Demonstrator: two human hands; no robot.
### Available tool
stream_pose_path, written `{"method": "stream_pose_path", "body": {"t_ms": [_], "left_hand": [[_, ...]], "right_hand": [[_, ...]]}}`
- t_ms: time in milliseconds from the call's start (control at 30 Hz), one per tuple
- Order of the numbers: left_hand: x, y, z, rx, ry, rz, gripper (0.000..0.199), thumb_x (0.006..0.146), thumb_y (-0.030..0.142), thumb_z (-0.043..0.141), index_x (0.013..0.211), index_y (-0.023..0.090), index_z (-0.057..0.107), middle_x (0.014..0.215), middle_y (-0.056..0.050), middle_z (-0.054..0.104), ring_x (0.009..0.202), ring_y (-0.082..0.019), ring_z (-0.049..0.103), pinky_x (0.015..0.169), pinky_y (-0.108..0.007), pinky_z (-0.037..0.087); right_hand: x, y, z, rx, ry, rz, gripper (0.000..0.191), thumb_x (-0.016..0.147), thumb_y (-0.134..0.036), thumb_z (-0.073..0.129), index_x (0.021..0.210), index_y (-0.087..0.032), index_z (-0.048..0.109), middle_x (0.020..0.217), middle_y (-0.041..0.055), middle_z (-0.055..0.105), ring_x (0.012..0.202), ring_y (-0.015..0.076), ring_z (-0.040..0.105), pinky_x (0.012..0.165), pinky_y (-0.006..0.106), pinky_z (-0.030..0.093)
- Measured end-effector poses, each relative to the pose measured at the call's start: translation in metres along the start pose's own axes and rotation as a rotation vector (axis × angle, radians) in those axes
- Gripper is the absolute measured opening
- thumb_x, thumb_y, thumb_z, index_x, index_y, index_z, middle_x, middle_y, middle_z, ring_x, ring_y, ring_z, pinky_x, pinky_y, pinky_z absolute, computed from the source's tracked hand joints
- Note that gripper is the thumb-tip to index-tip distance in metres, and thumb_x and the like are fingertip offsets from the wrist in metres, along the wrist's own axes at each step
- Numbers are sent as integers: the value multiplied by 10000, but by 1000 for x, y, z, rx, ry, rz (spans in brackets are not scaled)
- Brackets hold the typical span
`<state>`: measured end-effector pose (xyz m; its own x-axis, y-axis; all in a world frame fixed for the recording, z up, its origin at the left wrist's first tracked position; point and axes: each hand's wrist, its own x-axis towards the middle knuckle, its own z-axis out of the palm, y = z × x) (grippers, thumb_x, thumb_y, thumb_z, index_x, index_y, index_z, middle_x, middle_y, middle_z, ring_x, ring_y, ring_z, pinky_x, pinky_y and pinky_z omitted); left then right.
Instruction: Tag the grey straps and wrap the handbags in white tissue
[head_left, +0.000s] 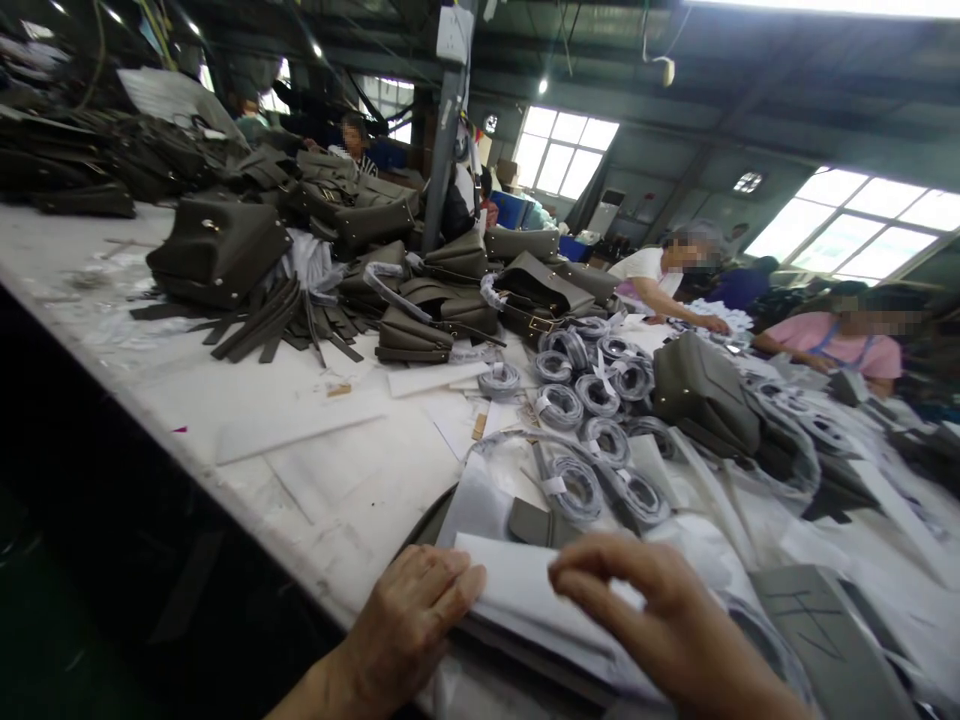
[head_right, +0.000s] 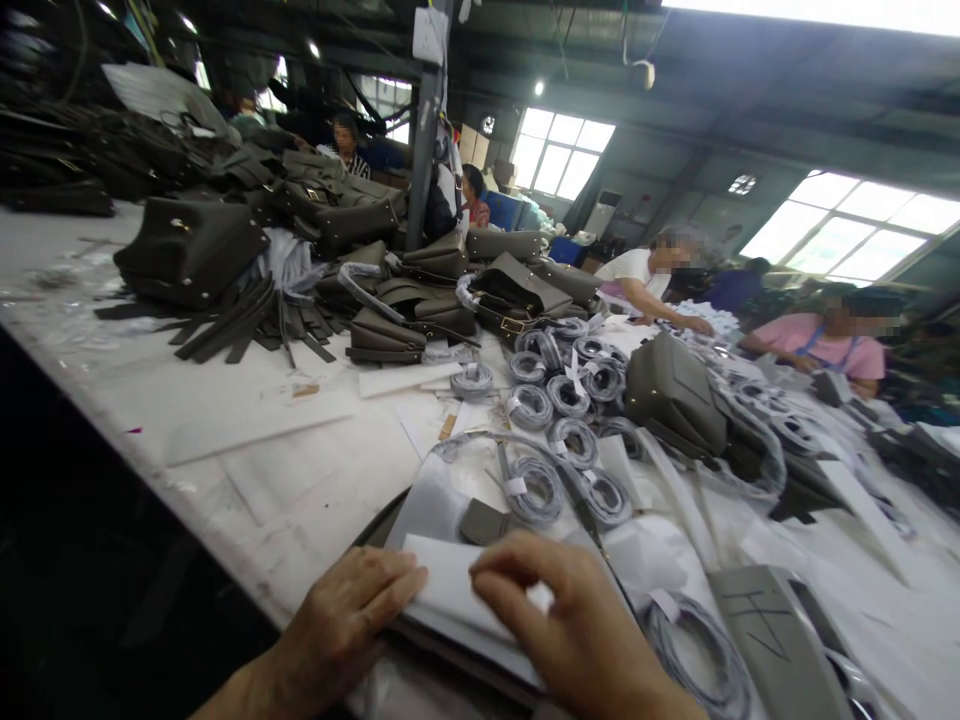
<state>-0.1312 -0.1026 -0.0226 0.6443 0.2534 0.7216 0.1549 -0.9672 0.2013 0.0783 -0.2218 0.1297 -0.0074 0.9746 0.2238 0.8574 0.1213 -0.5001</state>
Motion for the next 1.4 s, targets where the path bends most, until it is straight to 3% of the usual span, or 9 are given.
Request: {"method": "stream_pose_path", "body": {"t_ms": [100, 167, 300, 433, 567, 800, 1033, 1267, 1400], "left_hand": [[2, 4, -1, 29, 42, 38, 448, 783, -5, 420, 1164, 148, 601, 1024, -90, 696, 908, -202, 646, 769, -336, 561], [3, 6, -2, 44, 61, 41, 422, 819, 2, 402, 1157, 147, 610, 1022, -91, 698, 925, -197, 649, 777, -327, 563], [4, 5, -1, 25, 72, 32, 390, 872, 16, 386, 1149, 144, 629, 1015, -90, 702, 937, -198, 649, 795, -324, 561], [1, 2, 1, 3, 63, 37, 350, 923, 55, 391, 1164, 132, 634, 1047, -94, 705, 947, -210, 646, 812, -336, 558], [-2, 1, 2, -4, 46, 42, 332, 952, 93, 394, 1177, 127, 635, 1068, -101, 705, 955, -219, 649, 829, -353, 558], [1, 2, 0, 12, 81, 36, 294, 968, 103, 418, 1149, 144, 645, 1029, -85, 716, 939, -206, 657, 809, -341, 564], [0, 2, 3, 27, 105, 50, 290, 970, 101, 415, 1134, 141, 652, 1026, -85, 707, 936, -201, 653, 804, -335, 557], [-1, 3, 3, 53, 104, 62, 326, 970, 86, 370, 1132, 143, 647, 1024, -91, 700, 945, -193, 643, 793, -335, 563], [0, 3, 2, 39, 109, 54, 317, 959, 82, 384, 1133, 139, 643, 1018, -88, 703, 927, -196, 642, 789, -336, 557]], "right_hand": [[71, 35, 13, -15, -93, 212, 161, 899, -250, 568, 840, -223, 715, 777, -14, 734, 720, 156, 681, 685, 252, 502], [105, 54, 29, -118, -228, 315, 143, 867, -231, 587, 901, -202, 723, 837, 10, 742, 770, 162, 675, 713, 251, 478], [135, 79, 64, -231, -333, 403, 206, 706, -185, 739, 906, -144, 711, 909, 86, 733, 828, 213, 661, 696, 277, 443], [137, 94, 84, -231, -392, 440, 189, 636, -82, 737, 800, -147, 670, 836, 61, 704, 803, 191, 633, 667, 256, 413], [133, 100, 81, -134, -397, 471, 154, 662, -71, 702, 654, -171, 585, 675, -4, 628, 691, 144, 589, 612, 237, 386], [128, 99, 64, 193, -231, 579, 154, 808, -163, 599, 741, -203, 467, 610, -31, 604, 550, 114, 594, 505, 207, 428], [127, 83, 58, 599, 38, 616, 231, 737, -308, 682, 766, -211, 474, 662, -22, 609, 613, 123, 606, 535, 224, 509], [123, 79, 24, 858, 178, 627, 431, 517, -429, 874, 781, -183, 639, 737, 9, 645, 658, 133, 611, 620, 261, 521], [104, 61, 0, 819, 229, 556, 405, 602, -489, 859, 768, -168, 676, 728, 9, 641, 646, 119, 573, 621, 244, 479]]}}
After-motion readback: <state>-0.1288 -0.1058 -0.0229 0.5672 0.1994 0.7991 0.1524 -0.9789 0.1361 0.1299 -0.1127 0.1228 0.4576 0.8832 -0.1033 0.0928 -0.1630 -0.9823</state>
